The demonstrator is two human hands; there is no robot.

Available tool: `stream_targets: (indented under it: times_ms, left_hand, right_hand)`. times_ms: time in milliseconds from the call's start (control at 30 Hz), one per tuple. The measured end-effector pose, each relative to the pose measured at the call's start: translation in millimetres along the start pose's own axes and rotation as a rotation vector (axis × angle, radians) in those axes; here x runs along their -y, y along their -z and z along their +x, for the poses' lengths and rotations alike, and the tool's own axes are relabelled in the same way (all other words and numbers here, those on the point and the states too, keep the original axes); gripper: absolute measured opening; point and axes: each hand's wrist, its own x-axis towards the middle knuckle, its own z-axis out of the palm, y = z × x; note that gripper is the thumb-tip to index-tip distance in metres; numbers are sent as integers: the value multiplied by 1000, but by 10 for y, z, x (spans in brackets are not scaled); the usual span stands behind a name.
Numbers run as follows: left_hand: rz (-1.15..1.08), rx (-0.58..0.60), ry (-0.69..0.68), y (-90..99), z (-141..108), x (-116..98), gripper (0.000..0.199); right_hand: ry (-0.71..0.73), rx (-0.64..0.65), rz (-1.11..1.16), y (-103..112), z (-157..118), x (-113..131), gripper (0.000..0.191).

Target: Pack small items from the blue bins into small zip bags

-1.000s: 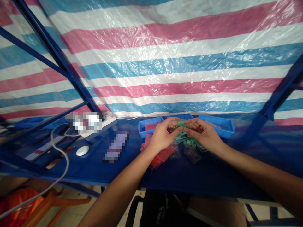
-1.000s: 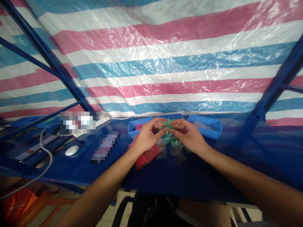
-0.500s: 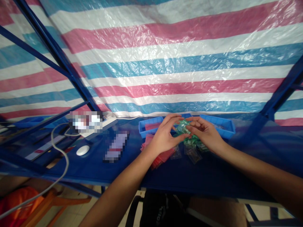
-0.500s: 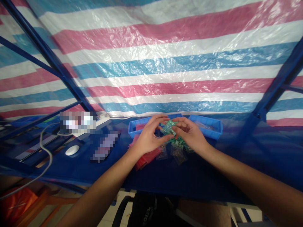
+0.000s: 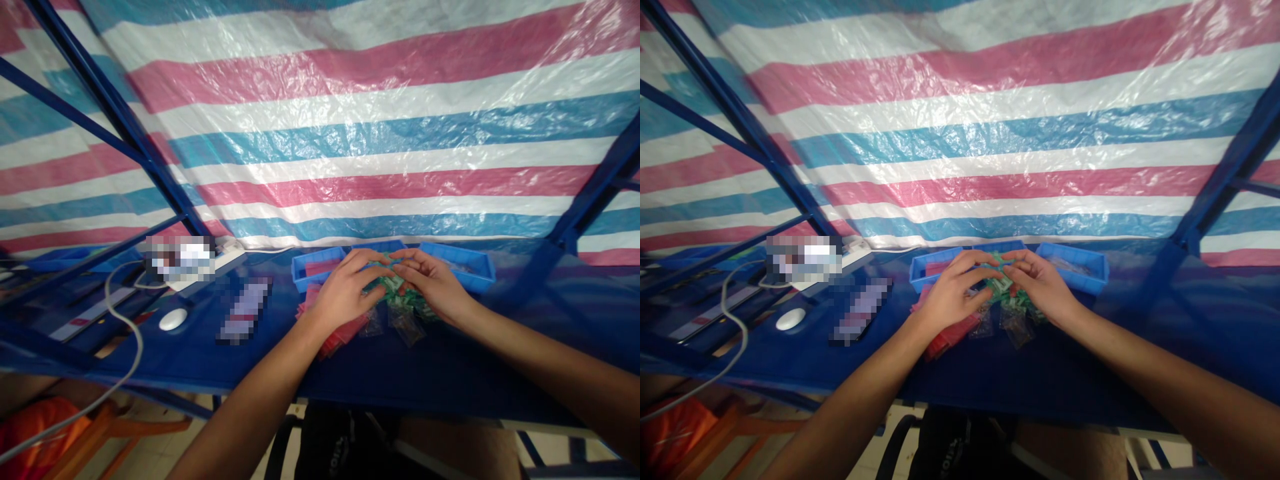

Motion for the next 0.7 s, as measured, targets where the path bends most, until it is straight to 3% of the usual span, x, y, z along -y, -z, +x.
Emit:
stream_targets:
  times_ms: [267, 367, 500, 700]
  left_hand:
    - [-48, -125, 171, 7, -7, -15, 22]
    - [-73, -178, 252, 0, -10, -26, 30]
    - [-143, -153, 348, -7, -23, -27, 48]
    - [-159, -151, 273, -1, -6, -40, 45]
  right_hand:
    - [19, 24, -12, -41, -19, 74, 35]
    - [57, 64, -130, -34, -40, 104, 35]
    - [47, 90, -183, -14, -58, 107, 40]
    - [5, 126, -204, 13, -52, 56, 38]
